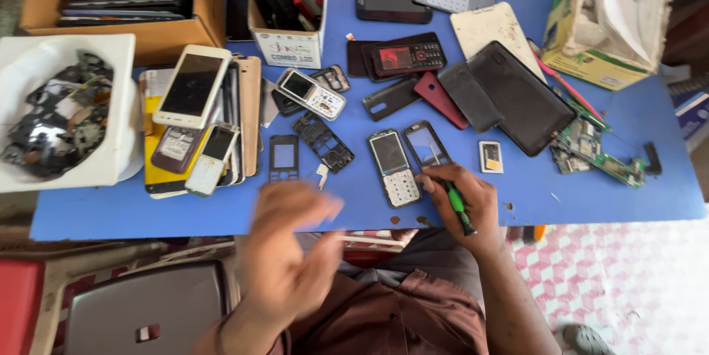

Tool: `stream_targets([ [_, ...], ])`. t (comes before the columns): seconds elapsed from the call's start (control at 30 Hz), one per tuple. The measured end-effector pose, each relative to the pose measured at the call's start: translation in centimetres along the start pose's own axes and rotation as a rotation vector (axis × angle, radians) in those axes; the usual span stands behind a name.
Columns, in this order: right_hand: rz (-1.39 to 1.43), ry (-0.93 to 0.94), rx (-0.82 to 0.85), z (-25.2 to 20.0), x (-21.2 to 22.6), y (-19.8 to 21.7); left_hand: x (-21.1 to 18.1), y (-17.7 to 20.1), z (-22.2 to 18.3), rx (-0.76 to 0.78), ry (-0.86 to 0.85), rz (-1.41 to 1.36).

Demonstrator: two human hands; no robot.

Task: The person disassembles several mobile phones using a screwdriver. They remove back covers, separate front and rear housings, and pry open casing on a Jio phone. The person handles multiple phone models and components on a cluttered workbench.

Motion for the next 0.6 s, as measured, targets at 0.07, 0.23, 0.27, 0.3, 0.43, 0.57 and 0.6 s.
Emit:
stream_targets([
  [0.07, -0.009, -0.003, -0.015, 0.1, 0.1, 0.2, 0.3, -3.6, 0.4, 0.116, -0.043, 0.027],
  [0.23, 0.014, -0.040, -0.030, 0.2, -0.5, 0.1, 1.7, -9.3, 0.3, 0.400, -0.058, 0.224],
  [0.27, 0.023, -0.049, -0.038, 0.1, -0.7, 0.1, 2.0, -9.7, 0.3, 0.426, -0.055, 0.261],
  [0.3, 0.033, -0.057, -0.046, 0.1, -0.9, 0.2, 2.2, -9.9, 0.5, 0.432, -0.058, 0.273],
  [0.43, 0.117, -0.073, -0.069, -0.1, -2.0, 0.6, 3.1, -10.8, 1.0, 0.473, -0.050, 0.308],
  [0.57, 0.181, -0.111, -0.052, 0.0, -3.0, 0.6, 3.9, -11.1, 0.9, 0.492, -0.001, 0.320],
  [0.6, 0.189, -0.120, -0.051, 0.0, -3.1, 0.6, 4.0, -11.0, 1.0, 0.481, 0.006, 0.312],
])
Point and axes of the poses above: each hand's wrist, its own z-axis towards the middle knuckle, its own y-axis out of the back of the hand, x = y × z, the point moved 9 cm from there along z, towards the middle knuckle, and after that the axes turned 6 degrees about -y, right-handed, at the moved point
